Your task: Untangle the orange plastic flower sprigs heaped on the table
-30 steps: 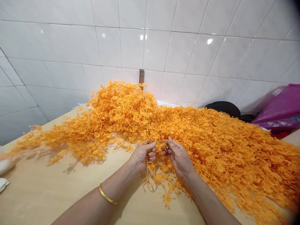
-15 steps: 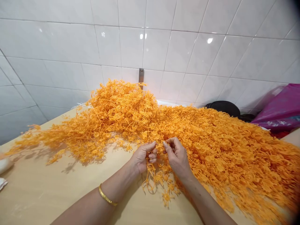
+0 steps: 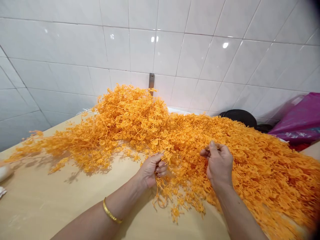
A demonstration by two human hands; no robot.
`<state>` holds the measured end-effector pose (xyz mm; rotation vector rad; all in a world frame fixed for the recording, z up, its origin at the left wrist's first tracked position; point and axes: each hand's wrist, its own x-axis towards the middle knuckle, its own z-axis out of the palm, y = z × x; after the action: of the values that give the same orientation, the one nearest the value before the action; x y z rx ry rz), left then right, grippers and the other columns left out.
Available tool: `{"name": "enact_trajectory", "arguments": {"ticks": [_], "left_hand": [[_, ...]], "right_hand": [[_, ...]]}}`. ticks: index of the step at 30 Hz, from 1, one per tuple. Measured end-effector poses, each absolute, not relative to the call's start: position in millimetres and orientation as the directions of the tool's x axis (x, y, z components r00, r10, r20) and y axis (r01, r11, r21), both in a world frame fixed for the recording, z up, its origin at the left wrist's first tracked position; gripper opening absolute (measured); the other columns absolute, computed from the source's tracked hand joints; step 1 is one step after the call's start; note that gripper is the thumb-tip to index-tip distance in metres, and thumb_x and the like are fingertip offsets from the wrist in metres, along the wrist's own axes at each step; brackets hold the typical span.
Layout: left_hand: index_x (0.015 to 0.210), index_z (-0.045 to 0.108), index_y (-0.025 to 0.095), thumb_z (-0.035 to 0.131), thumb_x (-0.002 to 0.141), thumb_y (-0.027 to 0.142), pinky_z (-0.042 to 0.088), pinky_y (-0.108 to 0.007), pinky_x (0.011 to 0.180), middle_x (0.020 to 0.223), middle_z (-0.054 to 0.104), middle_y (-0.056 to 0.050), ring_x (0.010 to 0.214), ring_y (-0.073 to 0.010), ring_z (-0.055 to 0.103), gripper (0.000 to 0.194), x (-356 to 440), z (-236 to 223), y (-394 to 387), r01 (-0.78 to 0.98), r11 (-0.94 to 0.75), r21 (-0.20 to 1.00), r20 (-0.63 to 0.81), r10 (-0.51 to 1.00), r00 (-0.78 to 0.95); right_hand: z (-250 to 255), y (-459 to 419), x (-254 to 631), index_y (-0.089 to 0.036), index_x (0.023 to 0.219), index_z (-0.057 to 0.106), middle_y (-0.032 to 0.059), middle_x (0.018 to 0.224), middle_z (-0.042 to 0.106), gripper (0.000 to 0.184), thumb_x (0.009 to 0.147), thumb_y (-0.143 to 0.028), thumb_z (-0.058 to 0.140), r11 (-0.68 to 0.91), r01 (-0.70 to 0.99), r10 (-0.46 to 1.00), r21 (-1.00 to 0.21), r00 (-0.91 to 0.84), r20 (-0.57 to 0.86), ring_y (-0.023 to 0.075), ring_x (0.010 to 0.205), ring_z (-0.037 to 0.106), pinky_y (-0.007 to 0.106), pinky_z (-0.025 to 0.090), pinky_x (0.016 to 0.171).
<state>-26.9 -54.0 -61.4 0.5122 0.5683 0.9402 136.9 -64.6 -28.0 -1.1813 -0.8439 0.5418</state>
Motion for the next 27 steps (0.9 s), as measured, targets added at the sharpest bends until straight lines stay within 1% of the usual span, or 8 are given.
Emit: {"name": "enact_trajectory", "arguments": {"ticks": [3, 6, 11, 14, 17, 20, 25, 27], "left_hand": [[0.057, 0.028, 0.017, 0.051, 0.069, 0.024, 0.013, -0.016, 0.035, 0.042, 0.037, 0.006, 0.031, -0.0019, 0.022, 0.027, -29, -63, -52, -0.612, 0.474, 0.632, -0.195, 0.862, 0.467], [0.058, 0.031, 0.017, 0.053, 0.066, 0.023, 0.016, -0.016, 0.036, 0.043, 0.039, 0.006, 0.033, -0.0019, 0.024, 0.024, -29, -62, -53, -0.59, 0.447, 0.672, -0.174, 0.87, 0.461], [0.061, 0.035, 0.017, 0.058, 0.063, 0.027, 0.014, -0.017, 0.037, 0.04, 0.037, 0.007, 0.032, -0.0021, 0.023, 0.024, -25, -59, -57, -0.474, 0.4, 0.784, -0.194, 0.884, 0.425], [0.059, 0.034, 0.018, 0.061, 0.061, 0.028, 0.012, -0.018, 0.036, 0.039, 0.036, 0.007, 0.031, -0.0015, 0.02, 0.028, -23, -57, -59, -0.403, 0.357, 0.842, -0.193, 0.899, 0.393], [0.059, 0.034, 0.018, 0.062, 0.059, 0.03, 0.009, -0.018, 0.035, 0.039, 0.035, 0.008, 0.03, -0.0012, 0.018, 0.03, -21, -56, -60, -0.358, 0.333, 0.873, -0.187, 0.904, 0.385], [0.06, 0.034, 0.018, 0.063, 0.06, 0.033, 0.008, -0.017, 0.036, 0.037, 0.031, 0.009, 0.031, -0.001, 0.016, 0.033, -20, -54, -60, -0.35, 0.371, 0.86, -0.211, 0.884, 0.418], [0.059, 0.028, 0.019, 0.061, 0.063, 0.025, 0.005, -0.017, 0.036, 0.037, 0.022, 0.011, 0.032, -0.0009, 0.011, 0.034, -23, -56, -57, -0.445, 0.459, 0.769, -0.262, 0.861, 0.435], [0.061, 0.029, 0.019, 0.058, 0.066, 0.024, 0.007, -0.016, 0.036, 0.039, 0.026, 0.01, 0.032, -0.0012, 0.014, 0.03, -25, -59, -54, -0.511, 0.481, 0.712, -0.263, 0.858, 0.442]], "right_hand": [[-29, -67, 134, -0.021, 0.085, 0.043, -0.0012, 0.068, 0.053, 0.021, 0.072, -0.034, 0.053, 0.25, 0.093, 0.88, -0.964, 0.393, 0.266, 0.0104, 0.054, 0.051, 0.026, 0.044, 0.055], [-32, -72, 119, -0.021, 0.091, 0.047, -0.0009, 0.063, 0.052, 0.02, 0.075, -0.032, 0.049, 0.162, 0.167, 0.969, -0.972, 0.159, 0.189, 0.0112, 0.054, 0.049, 0.025, 0.041, 0.054], [-34, -75, 108, -0.019, 0.081, 0.05, -0.0028, 0.059, 0.046, 0.02, 0.075, -0.038, 0.049, 0.133, 0.075, 0.987, -0.988, -0.106, 0.125, 0.0099, 0.056, 0.045, 0.023, 0.038, 0.055], [-38, -74, 105, -0.017, 0.066, 0.045, -0.0042, 0.057, 0.041, 0.026, 0.072, -0.041, 0.052, 0.169, 0.154, 0.973, -0.974, -0.184, 0.14, 0.0084, 0.053, 0.04, 0.021, 0.033, 0.05], [-47, -72, 100, -0.017, 0.059, 0.039, -0.0053, 0.054, 0.035, 0.028, 0.072, -0.038, 0.053, 0.244, 0.257, 0.969, -0.935, -0.107, 0.224, 0.0074, 0.05, 0.034, 0.02, 0.027, 0.046], [-50, -70, 99, -0.017, 0.056, 0.038, -0.0052, 0.053, 0.035, 0.028, 0.074, -0.034, 0.051, 0.263, 0.265, 0.958, -0.928, 0.041, 0.284, 0.0073, 0.049, 0.033, 0.021, 0.028, 0.047], [-37, -65, 118, -0.019, 0.059, 0.039, -0.0046, 0.054, 0.044, 0.022, 0.071, -0.032, 0.053, 0.231, -0.041, 0.886, -0.972, 0.421, 0.193, 0.008, 0.048, 0.043, 0.022, 0.037, 0.048], [-33, -64, 123, -0.019, 0.06, 0.039, -0.0045, 0.056, 0.047, 0.023, 0.067, -0.032, 0.056, 0.214, -0.119, 0.887, -0.969, 0.44, 0.142, 0.0081, 0.046, 0.045, 0.022, 0.039, 0.047]]}}
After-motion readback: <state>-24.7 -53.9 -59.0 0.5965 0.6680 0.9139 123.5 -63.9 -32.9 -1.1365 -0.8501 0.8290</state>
